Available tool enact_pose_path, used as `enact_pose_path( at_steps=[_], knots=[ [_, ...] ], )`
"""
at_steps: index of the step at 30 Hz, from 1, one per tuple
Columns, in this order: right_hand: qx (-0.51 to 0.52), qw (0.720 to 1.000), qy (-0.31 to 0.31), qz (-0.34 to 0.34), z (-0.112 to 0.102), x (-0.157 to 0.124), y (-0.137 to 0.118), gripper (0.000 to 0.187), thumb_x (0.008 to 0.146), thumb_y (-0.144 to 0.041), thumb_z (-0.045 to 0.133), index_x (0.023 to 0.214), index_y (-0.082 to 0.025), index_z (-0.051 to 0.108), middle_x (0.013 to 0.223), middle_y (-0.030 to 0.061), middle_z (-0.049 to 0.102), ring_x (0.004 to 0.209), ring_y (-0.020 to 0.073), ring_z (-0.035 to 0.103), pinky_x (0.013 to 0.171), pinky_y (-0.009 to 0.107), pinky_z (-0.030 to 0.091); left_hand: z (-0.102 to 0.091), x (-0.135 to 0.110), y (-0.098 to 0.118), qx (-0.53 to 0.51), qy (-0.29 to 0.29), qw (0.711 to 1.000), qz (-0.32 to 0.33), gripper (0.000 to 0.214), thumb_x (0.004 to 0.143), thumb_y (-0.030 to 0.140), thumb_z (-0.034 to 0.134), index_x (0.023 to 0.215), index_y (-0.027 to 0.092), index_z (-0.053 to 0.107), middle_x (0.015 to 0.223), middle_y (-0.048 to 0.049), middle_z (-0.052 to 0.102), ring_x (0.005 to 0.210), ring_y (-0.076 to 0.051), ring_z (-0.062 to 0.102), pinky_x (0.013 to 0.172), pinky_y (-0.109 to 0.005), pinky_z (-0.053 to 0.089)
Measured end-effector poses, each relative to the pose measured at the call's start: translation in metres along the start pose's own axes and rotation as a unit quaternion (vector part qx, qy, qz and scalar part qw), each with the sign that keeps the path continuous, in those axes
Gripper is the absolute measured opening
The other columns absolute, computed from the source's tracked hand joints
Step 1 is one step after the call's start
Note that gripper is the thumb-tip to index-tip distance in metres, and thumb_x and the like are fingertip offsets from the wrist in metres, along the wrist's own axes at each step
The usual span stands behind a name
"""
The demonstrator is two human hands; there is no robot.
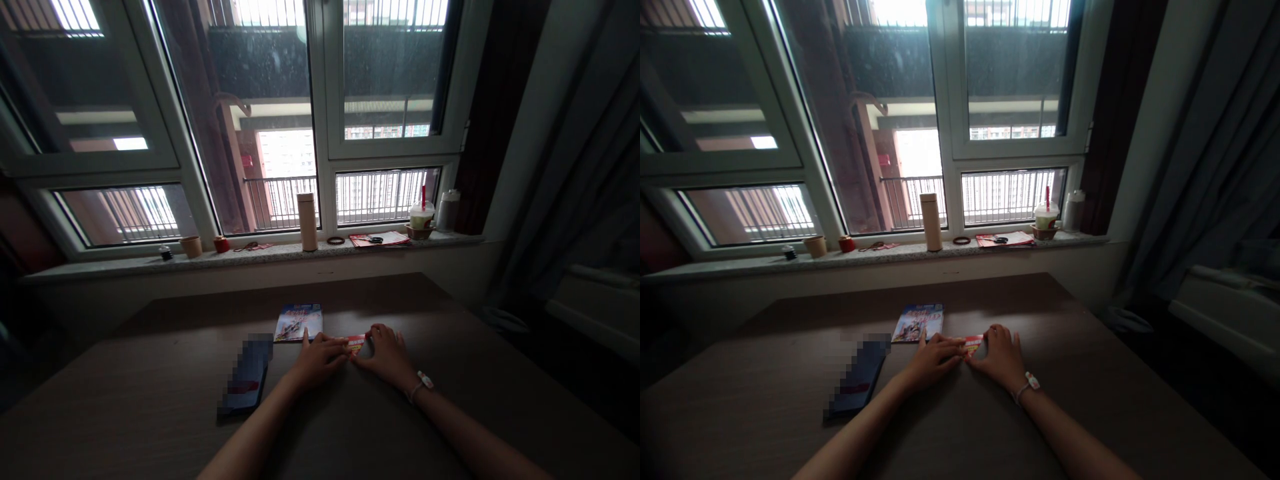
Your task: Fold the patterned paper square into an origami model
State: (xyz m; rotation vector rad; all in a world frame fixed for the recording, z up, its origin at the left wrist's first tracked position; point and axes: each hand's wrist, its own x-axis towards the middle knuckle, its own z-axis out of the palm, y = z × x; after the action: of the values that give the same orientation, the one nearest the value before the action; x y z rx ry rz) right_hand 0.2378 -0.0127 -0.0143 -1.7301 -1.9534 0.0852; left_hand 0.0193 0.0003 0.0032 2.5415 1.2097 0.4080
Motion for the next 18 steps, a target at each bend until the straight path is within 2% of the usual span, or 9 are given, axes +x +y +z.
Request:
enact_pose_path(
  at_steps=[6, 12, 18],
  knots=[
    [0.007, 1.0, -0.014, -0.002, -0.0017, -0.0019, 0.0004, 0.057, 0.07, -0.063, 0.061, 0.108, -0.019, 0.06, 0.127, 0.015, 0.055, 0.122, 0.0338, 0.046, 0.109, 0.052, 0.023, 0.0001, -0.0003, 0.001, 0.003, 0.0, 1.0, 0.002, 0.032, 0.097, 0.048, 0.043, 0.123, 0.043, 0.06, 0.141, 0.0069, 0.053, 0.126, -0.024, 0.043, 0.114, -0.061, -0.009],
    [0.012, 1.0, -0.024, -0.005, 0.0011, -0.0007, 0.0055, 0.059, 0.07, -0.064, 0.062, 0.111, -0.021, 0.06, 0.128, 0.0136, 0.054, 0.123, 0.033, 0.046, 0.11, 0.05, 0.022, -0.0015, -0.0013, 0.003, 0.008, 0.002, 1.0, 0.001, 0.03, 0.096, 0.045, 0.047, 0.123, 0.045, 0.059, 0.141, 0.0094, 0.054, 0.126, -0.023, 0.044, 0.116, -0.058, -0.006],
    [0.025, 0.999, -0.024, -0.01, -0.0015, -0.0009, 0.0083, 0.049, 0.077, -0.057, 0.059, 0.111, -0.02, 0.06, 0.127, 0.0112, 0.055, 0.122, 0.0293, 0.047, 0.11, 0.049, 0.021, -0.0017, -0.0024, 0.0035, 0.001, 0.002, 1.0, 0.006, 0.031, 0.094, 0.047, 0.049, 0.123, 0.043, 0.06, 0.141, 0.0062, 0.054, 0.126, -0.025, 0.043, 0.114, -0.061, -0.004]
  ],
)
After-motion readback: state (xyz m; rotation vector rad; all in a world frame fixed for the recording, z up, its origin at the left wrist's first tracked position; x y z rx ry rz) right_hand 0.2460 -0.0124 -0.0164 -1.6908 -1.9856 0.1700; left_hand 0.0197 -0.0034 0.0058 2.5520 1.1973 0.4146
